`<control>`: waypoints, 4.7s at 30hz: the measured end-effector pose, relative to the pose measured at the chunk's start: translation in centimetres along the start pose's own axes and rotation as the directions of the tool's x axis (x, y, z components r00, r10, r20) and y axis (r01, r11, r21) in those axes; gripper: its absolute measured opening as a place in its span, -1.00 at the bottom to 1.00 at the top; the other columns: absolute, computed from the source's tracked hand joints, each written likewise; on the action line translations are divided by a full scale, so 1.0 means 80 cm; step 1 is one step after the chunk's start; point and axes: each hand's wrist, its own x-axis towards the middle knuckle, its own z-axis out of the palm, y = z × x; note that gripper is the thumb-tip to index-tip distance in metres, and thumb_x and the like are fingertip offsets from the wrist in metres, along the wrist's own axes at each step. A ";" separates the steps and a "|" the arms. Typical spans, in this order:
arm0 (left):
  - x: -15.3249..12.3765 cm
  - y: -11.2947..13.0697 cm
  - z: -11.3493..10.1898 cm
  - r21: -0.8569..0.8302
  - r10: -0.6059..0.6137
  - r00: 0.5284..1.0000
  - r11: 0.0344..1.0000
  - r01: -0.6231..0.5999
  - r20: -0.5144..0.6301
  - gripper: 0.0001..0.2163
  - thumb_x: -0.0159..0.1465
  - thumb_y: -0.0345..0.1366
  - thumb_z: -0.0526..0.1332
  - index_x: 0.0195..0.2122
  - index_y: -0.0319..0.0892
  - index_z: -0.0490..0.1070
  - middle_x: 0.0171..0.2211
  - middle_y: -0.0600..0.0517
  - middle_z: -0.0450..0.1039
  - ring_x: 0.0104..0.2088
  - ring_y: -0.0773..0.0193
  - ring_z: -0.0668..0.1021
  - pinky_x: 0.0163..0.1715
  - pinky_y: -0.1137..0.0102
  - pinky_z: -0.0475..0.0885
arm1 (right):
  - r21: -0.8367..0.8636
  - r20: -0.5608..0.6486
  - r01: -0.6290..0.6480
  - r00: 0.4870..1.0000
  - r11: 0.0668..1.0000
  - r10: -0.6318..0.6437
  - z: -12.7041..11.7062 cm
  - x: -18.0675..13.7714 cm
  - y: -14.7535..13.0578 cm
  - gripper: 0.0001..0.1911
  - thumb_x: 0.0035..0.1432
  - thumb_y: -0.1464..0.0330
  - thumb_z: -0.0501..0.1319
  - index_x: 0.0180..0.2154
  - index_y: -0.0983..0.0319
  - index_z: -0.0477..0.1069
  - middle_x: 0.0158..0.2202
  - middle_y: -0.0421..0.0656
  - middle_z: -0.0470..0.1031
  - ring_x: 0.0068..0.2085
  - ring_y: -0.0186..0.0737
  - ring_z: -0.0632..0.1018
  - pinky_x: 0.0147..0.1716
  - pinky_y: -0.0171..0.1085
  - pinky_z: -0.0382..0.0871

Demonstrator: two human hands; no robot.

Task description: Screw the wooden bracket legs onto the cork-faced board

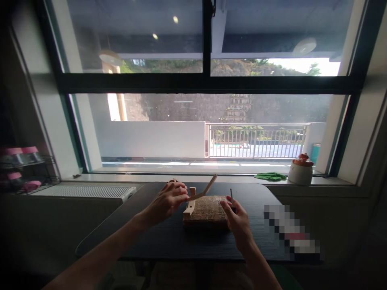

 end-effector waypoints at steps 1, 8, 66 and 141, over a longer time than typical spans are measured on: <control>0.005 0.006 0.004 0.012 0.056 0.998 0.998 -0.056 0.006 -0.74 0.30 -0.38 0.09 -0.04 -0.06 0.45 -0.04 0.00 0.46 0.12 0.11 0.28 0.10 0.15 0.14 | 0.159 0.032 -0.027 0.999 0.987 0.022 0.004 -0.001 -0.006 -0.37 -0.04 0.04 0.27 0.03 0.20 0.34 -0.19 -0.09 0.54 -0.69 -0.49 0.19 -0.74 -0.36 0.07; 0.023 0.032 0.016 -0.008 0.163 0.986 0.987 -0.162 0.026 -0.72 0.26 -0.42 0.12 -0.02 -0.08 0.43 0.04 -0.03 0.41 0.12 0.06 0.29 0.07 0.10 0.17 | 0.372 0.018 0.008 1.000 0.928 -0.016 0.026 -0.003 -0.021 -0.43 -0.08 0.11 0.34 -0.04 0.21 0.35 -0.42 -0.22 0.49 -0.71 -0.54 0.15 -0.79 -0.44 -0.01; -0.106 0.084 0.086 -0.620 -0.523 0.832 0.719 0.314 -0.185 -0.87 0.25 -0.33 0.14 -0.18 -0.11 0.37 -0.10 -0.02 0.41 -0.05 0.19 0.46 -0.02 0.31 0.36 | -0.568 0.311 0.467 0.884 0.677 -0.349 0.068 -0.086 -0.023 -0.96 0.10 0.39 0.13 -0.39 0.19 0.35 -0.35 -0.21 0.45 -0.36 -0.26 0.48 -0.35 -0.32 0.26; -0.016 -0.122 0.084 0.095 -0.687 0.497 0.631 0.770 0.530 -0.71 0.29 -0.22 0.16 0.01 -0.18 0.32 -0.01 -0.07 0.35 -0.10 0.17 0.48 -0.14 0.18 0.44 | -0.649 0.280 0.394 0.919 0.651 -0.278 0.073 -0.092 -0.025 -0.90 0.11 0.31 0.12 -0.40 0.17 0.37 -0.35 -0.21 0.48 -0.38 -0.23 0.52 -0.37 -0.31 0.27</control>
